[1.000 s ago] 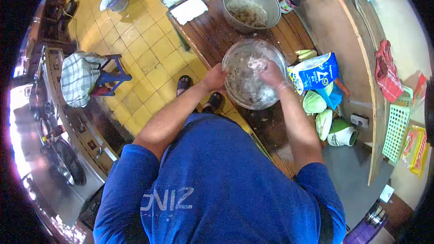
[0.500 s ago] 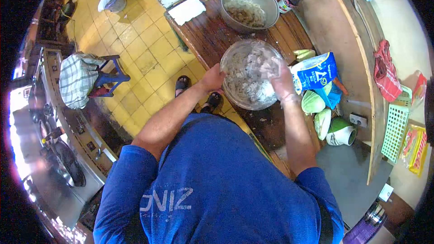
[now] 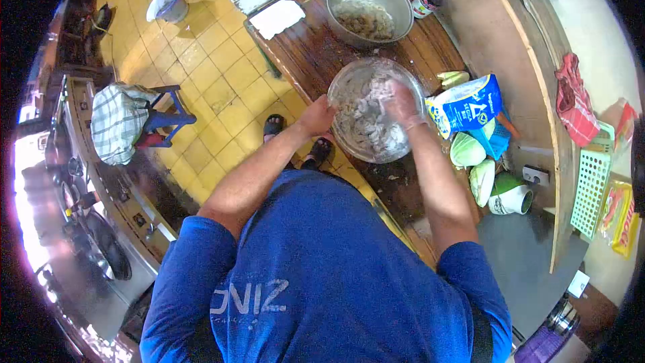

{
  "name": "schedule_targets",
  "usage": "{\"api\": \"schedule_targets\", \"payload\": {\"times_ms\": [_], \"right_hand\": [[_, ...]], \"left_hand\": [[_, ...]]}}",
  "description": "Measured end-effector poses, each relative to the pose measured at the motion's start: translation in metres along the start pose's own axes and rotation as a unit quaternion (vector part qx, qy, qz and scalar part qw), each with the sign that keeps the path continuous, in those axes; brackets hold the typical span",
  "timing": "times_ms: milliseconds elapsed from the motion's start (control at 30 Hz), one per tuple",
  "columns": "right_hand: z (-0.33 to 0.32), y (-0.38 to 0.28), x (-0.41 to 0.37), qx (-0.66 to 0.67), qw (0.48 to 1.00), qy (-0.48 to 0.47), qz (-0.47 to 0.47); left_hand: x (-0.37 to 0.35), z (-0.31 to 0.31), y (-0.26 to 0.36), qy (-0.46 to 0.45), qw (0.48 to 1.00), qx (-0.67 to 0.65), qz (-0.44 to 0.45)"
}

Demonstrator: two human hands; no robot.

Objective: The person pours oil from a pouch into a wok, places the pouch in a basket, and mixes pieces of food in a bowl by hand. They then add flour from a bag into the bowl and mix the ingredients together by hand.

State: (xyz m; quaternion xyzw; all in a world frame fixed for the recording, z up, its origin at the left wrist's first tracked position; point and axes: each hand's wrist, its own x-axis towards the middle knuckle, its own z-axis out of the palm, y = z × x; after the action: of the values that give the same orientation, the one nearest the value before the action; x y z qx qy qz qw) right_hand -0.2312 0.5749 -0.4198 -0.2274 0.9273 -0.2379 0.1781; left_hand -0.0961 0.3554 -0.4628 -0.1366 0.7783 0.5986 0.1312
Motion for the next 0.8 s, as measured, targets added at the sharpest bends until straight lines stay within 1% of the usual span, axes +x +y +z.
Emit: {"api": "schedule_targets", "payload": {"times_ms": [33,67,100,133,167,200,267,300,333,367,400,433,467,500,533,600,633,667,700,733,767,800], "right_hand": [[-0.005,0.007,0.002,0.066,0.997,0.022,-0.045],[-0.034,-0.017,-0.008,0.073,0.995,0.035,-0.054],[-0.042,-0.004,-0.006,0.012,0.997,0.012,-0.08],[-0.046,-0.002,-0.008,0.124,0.991,0.008,-0.049],[-0.047,-0.001,-0.012,0.235,0.972,0.003,-0.015],[-0.05,0.0,-0.013,0.234,0.972,0.003,-0.015],[-0.065,-0.012,-0.017,0.204,0.977,-0.024,0.051],[-0.069,-0.023,-0.02,0.205,0.977,-0.024,0.051],[-0.071,-0.043,-0.026,0.16,0.987,-0.032,0.007],[-0.071,-0.053,-0.029,0.115,0.992,-0.041,-0.036],[-0.039,-0.014,-0.021,-0.009,0.986,0.012,-0.167],[-0.003,0.006,-0.017,-0.008,0.986,0.014,-0.165],[0.033,0.015,-0.013,-0.077,0.98,0.048,-0.177],[0.054,0.015,-0.011,-0.145,0.968,0.082,-0.189],[0.057,0.005,-0.011,-0.144,0.968,0.082,-0.188],[0.048,-0.021,-0.011,-0.149,0.988,-0.014,-0.029],[0.039,-0.028,-0.011,-0.147,0.989,-0.013,-0.03],[0.028,-0.031,-0.015,-0.075,0.997,-0.018,-0.016],[0.017,-0.034,-0.019,-0.003,1.0,-0.021,0.0],[0.005,-0.039,-0.026,0.005,1.0,-0.008,-0.019],[0.001,-0.035,-0.029,0.001,1.0,-0.001,-0.014],[0.002,-0.028,-0.031,0.11,0.993,0.003,-0.035]], "left_hand": [[-0.003,-0.002,0.008,-0.028,0.995,-0.059,-0.07],[-0.004,-0.002,0.009,-0.026,0.995,-0.062,-0.07],[-0.005,-0.003,0.01,-0.015,0.998,-0.011,-0.052],[-0.007,-0.005,0.016,-0.005,0.999,0.041,-0.035],[-0.01,-0.007,0.021,-0.004,0.999,0.04,-0.035],[-0.013,-0.009,0.026,-0.019,0.998,0.013,-0.051],[-0.021,-0.014,0.047,-0.035,0.997,-0.013,-0.067],[-0.025,-0.017,0.057,-0.045,0.995,-0.041,-0.083],[-0.027,-0.019,0.061,-0.055,0.991,-0.069,-0.1],[-0.02,-0.014,0.045,-0.056,0.991,-0.067,-0.101],[-0.007,-0.006,0.015,-0.045,0.997,-0.019,-0.064],[0.001,-0.002,-0.002,-0.034,0.999,0.028,-0.028],[-0.001,-0.003,0.005,-0.035,0.999,0.03,-0.028],[-0.006,-0.006,0.02,-0.036,0.998,0.02,-0.048],[-0.01,-0.008,0.028,-0.035,0.997,0.011,-0.067],[-0.012,-0.009,0.03,-0.04,0.998,0.002,-0.054],[-0.013,-0.01,0.03,-0.046,0.998,-0.011,-0.041],[-0.018,-0.009,0.032,-0.048,0.998,-0.011,-0.041],[-0.022,-0.008,0.035,-0.044,0.995,-0.078,-0.034],[-0.02,-0.007,0.04,-0.043,0.988,-0.145,-0.023],[-0.005,0.001,0.008,-0.05,0.988,-0.145,-0.016],[0.019,0.014,-0.053,-0.042,0.994,-0.097,0.002]]}}
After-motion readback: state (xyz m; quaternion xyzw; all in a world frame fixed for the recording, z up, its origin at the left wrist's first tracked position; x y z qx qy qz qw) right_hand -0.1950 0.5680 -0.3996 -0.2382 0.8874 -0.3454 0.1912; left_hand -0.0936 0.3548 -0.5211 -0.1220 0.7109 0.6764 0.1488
